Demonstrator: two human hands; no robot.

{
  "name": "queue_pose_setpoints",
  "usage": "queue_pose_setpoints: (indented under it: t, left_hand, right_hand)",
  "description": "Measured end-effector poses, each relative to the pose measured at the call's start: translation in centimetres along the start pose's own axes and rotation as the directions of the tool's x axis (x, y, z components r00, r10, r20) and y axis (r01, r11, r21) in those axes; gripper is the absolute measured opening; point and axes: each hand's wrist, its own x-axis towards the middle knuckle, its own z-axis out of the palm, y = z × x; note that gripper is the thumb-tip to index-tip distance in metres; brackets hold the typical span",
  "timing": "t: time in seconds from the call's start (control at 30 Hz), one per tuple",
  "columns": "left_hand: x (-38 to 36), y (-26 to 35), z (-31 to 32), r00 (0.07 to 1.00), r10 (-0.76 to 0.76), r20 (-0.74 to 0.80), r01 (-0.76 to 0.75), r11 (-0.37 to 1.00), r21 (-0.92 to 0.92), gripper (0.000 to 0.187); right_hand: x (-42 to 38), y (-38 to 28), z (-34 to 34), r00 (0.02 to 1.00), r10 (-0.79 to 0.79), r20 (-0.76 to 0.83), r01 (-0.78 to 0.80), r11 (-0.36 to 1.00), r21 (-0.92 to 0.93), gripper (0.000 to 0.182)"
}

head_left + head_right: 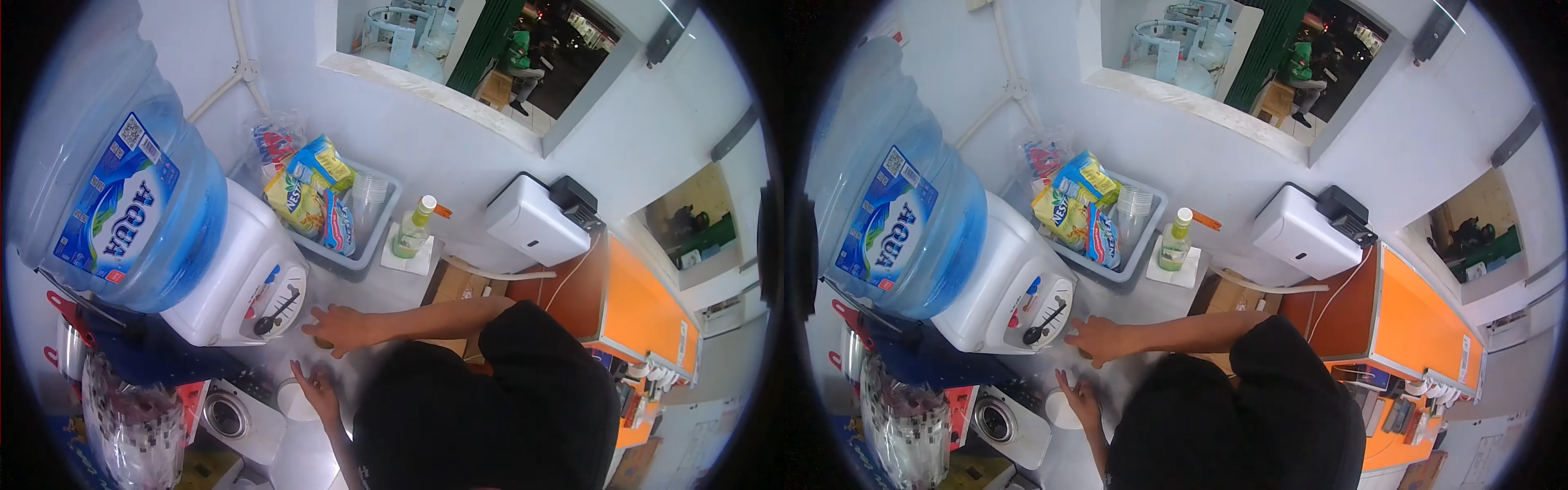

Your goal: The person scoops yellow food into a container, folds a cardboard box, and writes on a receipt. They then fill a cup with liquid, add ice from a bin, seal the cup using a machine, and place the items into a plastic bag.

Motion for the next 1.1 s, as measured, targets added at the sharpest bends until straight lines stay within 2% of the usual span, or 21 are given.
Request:
queue_pose_setpoints:
  t: [0.03, 0.1, 0.2, 0.3, 0.4, 0.47, 0.57, 0.63, 0.67, 0.73, 0.77, 0.8, 0.83, 0.87, 0.93, 1.0, 1.03, 1.1]
  left_hand:
    - [-0.1, 0.9, 0.4, 0.999, -0.040, -0.012, 0.039, 0.999, -0.029, 0.081]
    - [0.1, 1.7, 1.0, 1.000, -0.020, -0.022, 0.020, 1.000, 0.006, 0.084]
    - [0.5, 1.8, 1.4, 1.000, 0.019, -0.013, -0.018, 0.998, 0.065, 0.089]
    - [0.6, 1.9, 1.8, 0.999, 0.038, 0.020, -0.040, 0.993, 0.109, 0.090]
    - [0.7, 1.5, 1.9, 0.998, 0.051, 0.045, -0.056, 0.989, 0.138, 0.091]
    - [0.6, 1.6, 2.0, 0.997, 0.059, 0.052, -0.066, 0.988, 0.141, 0.093]
    - [0.5, 1.3, 1.8, 0.998, 0.010, 0.057, -0.016, 0.995, 0.096, 0.089]
    - [0.9, -1.4, 1.4, 0.991, 0.134, 0.026, -0.137, 0.975, 0.174, 0.079]
    - [0.8, -0.8, 1.5, 0.991, 0.132, 0.023, -0.134, 0.976, 0.171, 0.079]
    - [0.4, 1.2, 1.4, 0.999, 0.046, -0.014, -0.043, 0.989, 0.138, 0.053]
    - [0.6, 0.5, 1.1, 0.999, 0.043, -0.013, -0.041, 0.989, 0.140, 0.053]
    - [1.0, -0.4, 0.9, 0.999, 0.026, -0.032, -0.023, 0.994, 0.106, 0.038]
    - [1.1, -1.3, 0.9, 0.999, 0.006, -0.051, -0.003, 0.997, 0.072, 0.031]
    - [0.9, -0.8, 0.8, 0.998, -0.001, -0.055, 0.005, 0.998, 0.070, 0.031]
    - [0.8, 1.2, 0.6, 0.984, -0.148, -0.094, 0.160, 0.978, 0.136, 0.034]
    - [0.8, 1.0, 0.5, 0.986, -0.129, -0.103, 0.142, 0.980, 0.140, 0.037]
    - [0.7, 0.6, 0.4, 0.989, -0.100, -0.105, 0.114, 0.984, 0.139, 0.041]
    - [0.7, -0.2, 0.2, 0.983, -0.153, -0.097, 0.165, 0.978, 0.129, 0.043]
  right_hand:
    - [-0.3, -0.1, 0.0, 1.000, 0.012, -0.027, -0.012, 1.000, -0.006, 0.088]
    - [-0.7, 0.0, -0.2, 0.998, 0.026, -0.059, -0.027, 1.000, -0.010, 0.088]
    - [-1.1, 0.2, -0.2, 0.999, 0.044, 0.011, -0.044, 0.999, 0.017, 0.087]
    - [-1.6, 0.3, -0.1, 0.997, 0.048, -0.068, -0.049, 0.999, -0.020, 0.088]
    - [-1.5, 0.4, -0.1, 0.999, 0.042, -0.028, -0.040, 0.998, 0.058, 0.087]
    - [-1.6, 0.3, 0.4, 0.995, 0.001, -0.100, 0.002, 1.000, 0.031, 0.087]
    - [-1.5, 0.4, 0.0, 0.999, -0.008, -0.031, 0.010, 0.998, 0.055, 0.086]
    - [-1.4, 0.2, 0.1, 1.000, 0.003, -0.031, -0.003, 1.000, 0.024, 0.085]
    - [-1.4, 0.1, 0.1, 0.999, 0.014, -0.031, -0.015, 1.000, -0.008, 0.085]
    - [-1.3, 0.1, -0.5, 1.000, 0.014, -0.007, -0.014, 0.999, 0.037, 0.086]
    - [-1.3, 0.1, -0.6, 1.000, 0.014, 0.015, -0.015, 0.996, 0.083, 0.086]
    - [-1.2, 0.0, -0.4, 1.000, 0.014, 0.018, -0.015, 0.996, 0.083, 0.086]
    - [-1.2, -0.1, 0.0, 1.000, 0.015, -0.010, -0.015, 1.000, 0.026, 0.086]
    - [-1.2, -0.2, 0.3, 0.999, 0.013, -0.037, -0.014, 0.999, -0.030, 0.085]
    - [-1.0, -0.2, -0.1, 1.000, 0.008, -0.019, -0.008, 1.000, 0.012, 0.086]
    - [-0.8, -0.3, 0.1, 1.000, 0.000, 0.002, 0.000, 0.998, 0.057, 0.086]
    - [-0.8, -0.4, 0.4, 1.000, -0.008, -0.019, 0.008, 1.000, 0.014, 0.086]
    - [-0.8, -0.5, 0.2, 0.999, -0.017, -0.038, 0.016, 1.000, -0.026, 0.086]
